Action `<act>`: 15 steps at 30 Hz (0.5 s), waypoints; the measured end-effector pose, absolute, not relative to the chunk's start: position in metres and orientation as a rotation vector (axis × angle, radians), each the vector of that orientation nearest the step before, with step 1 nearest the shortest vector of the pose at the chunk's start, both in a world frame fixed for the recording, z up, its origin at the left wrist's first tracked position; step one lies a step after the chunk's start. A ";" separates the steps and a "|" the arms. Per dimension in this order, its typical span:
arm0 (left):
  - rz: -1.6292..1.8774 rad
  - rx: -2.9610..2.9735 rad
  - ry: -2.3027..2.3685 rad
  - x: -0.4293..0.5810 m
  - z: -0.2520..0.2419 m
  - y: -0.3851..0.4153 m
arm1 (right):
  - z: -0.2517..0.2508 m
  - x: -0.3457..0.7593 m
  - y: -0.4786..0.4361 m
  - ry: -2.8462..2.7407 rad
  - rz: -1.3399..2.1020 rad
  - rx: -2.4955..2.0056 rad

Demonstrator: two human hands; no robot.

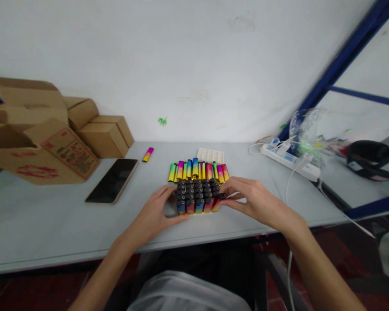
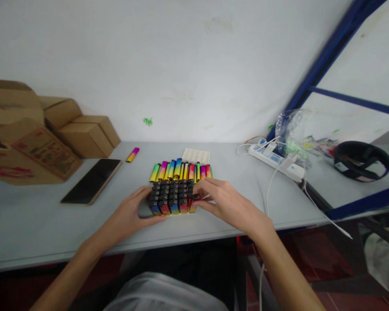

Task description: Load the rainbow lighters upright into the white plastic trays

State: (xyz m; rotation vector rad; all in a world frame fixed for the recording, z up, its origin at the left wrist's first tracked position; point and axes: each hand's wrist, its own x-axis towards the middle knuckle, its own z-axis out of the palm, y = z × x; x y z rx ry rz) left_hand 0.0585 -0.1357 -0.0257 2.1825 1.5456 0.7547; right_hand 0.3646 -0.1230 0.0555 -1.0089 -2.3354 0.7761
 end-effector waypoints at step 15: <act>0.767 2.142 1.591 0.060 -0.032 -0.133 | 0.027 0.366 -0.118 -2.271 0.749 -1.110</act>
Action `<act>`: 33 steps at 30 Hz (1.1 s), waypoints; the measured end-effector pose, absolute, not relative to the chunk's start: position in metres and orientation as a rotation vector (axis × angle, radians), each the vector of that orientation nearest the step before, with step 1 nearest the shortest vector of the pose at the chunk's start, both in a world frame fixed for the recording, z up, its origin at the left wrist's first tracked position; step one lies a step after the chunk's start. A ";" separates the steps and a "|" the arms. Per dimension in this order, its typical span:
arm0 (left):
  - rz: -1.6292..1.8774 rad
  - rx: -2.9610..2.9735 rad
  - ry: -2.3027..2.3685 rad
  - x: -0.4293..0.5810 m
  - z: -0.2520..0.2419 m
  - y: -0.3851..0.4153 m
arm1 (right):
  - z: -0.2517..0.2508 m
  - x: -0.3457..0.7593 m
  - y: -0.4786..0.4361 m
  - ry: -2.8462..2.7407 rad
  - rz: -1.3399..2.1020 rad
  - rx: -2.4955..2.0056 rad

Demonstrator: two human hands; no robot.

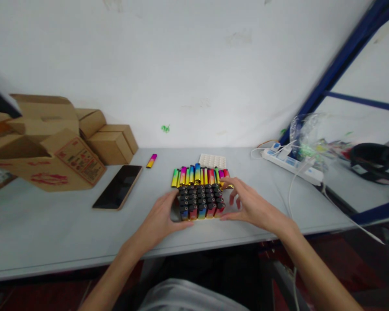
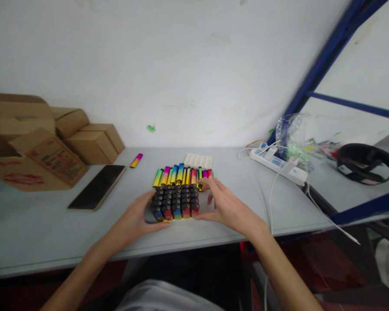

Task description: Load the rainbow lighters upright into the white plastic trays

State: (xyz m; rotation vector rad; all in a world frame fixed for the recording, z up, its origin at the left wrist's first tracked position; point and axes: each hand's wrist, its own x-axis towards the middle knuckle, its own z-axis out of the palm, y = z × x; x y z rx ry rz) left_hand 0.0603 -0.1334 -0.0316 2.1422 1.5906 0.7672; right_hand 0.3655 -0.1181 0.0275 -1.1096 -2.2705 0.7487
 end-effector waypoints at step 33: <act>0.872 2.007 1.356 -0.001 0.033 0.058 | 0.063 0.283 0.106 -2.570 0.525 -0.950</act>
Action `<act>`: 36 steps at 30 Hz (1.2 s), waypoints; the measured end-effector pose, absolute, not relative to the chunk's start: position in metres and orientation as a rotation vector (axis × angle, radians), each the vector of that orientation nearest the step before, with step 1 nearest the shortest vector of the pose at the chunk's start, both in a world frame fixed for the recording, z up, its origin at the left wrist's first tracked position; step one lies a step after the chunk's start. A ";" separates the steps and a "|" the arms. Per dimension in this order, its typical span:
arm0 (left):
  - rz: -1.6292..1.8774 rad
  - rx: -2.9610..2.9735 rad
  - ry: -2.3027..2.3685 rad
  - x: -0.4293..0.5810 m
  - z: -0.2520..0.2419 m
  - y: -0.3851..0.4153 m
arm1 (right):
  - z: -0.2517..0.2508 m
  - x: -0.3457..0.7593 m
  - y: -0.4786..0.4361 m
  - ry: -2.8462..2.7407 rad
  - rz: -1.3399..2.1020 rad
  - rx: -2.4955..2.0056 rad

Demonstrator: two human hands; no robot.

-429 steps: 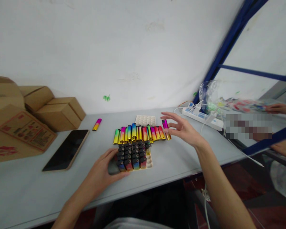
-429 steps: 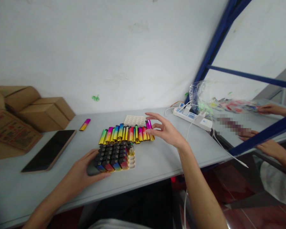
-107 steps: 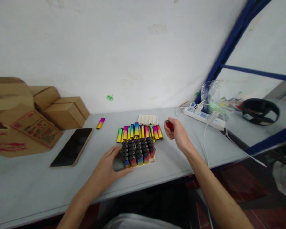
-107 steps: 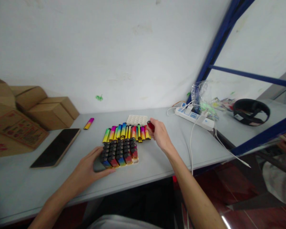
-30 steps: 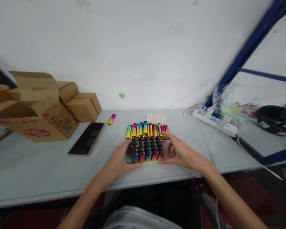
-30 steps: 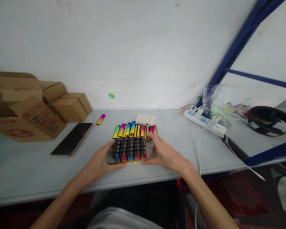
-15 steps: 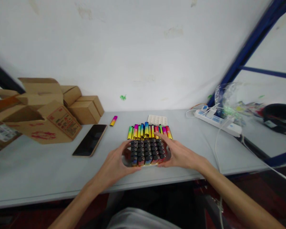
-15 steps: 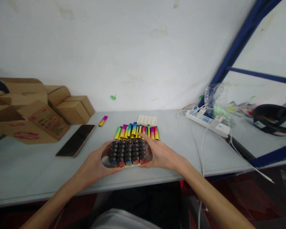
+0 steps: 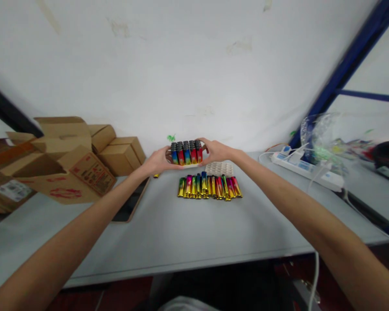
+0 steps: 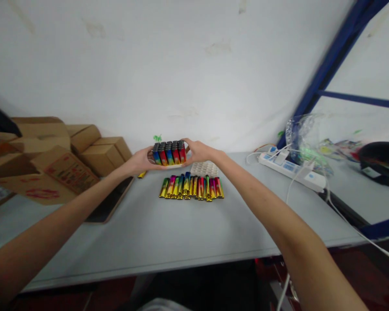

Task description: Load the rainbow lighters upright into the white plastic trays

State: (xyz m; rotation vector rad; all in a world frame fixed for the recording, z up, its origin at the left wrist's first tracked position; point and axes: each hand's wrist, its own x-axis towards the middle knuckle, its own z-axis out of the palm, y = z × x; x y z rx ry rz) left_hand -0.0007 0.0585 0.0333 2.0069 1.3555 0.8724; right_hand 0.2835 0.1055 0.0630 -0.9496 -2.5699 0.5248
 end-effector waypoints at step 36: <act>1.126 2.222 1.620 0.034 0.058 -0.057 | 0.078 0.358 0.039 -2.512 0.388 -1.056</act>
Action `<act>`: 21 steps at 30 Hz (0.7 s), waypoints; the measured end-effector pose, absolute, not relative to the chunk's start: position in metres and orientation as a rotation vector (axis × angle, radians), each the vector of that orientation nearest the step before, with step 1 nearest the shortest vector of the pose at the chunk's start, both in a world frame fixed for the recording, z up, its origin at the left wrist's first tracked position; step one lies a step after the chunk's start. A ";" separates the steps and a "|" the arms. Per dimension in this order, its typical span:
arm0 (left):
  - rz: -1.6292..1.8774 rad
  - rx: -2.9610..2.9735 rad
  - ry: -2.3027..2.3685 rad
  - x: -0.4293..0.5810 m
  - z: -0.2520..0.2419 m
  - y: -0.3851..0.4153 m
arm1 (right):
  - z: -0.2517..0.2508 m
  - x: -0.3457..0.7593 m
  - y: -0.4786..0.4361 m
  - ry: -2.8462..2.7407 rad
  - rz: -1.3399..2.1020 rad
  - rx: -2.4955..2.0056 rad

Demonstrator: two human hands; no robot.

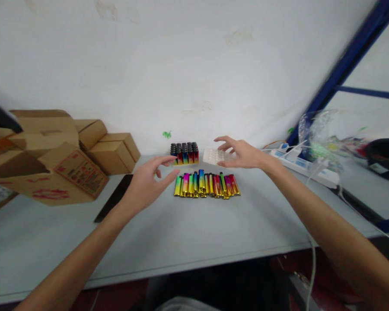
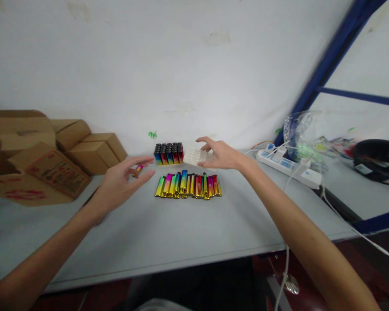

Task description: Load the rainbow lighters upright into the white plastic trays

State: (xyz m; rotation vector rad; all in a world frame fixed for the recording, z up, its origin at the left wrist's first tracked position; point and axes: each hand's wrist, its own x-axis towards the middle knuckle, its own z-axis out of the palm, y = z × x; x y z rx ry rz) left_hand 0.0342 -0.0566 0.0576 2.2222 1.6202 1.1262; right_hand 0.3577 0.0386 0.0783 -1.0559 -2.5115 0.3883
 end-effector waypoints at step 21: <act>0.728 2.307 1.403 0.077 -0.025 -0.144 | 0.034 0.364 -0.049 -2.389 0.348 -0.988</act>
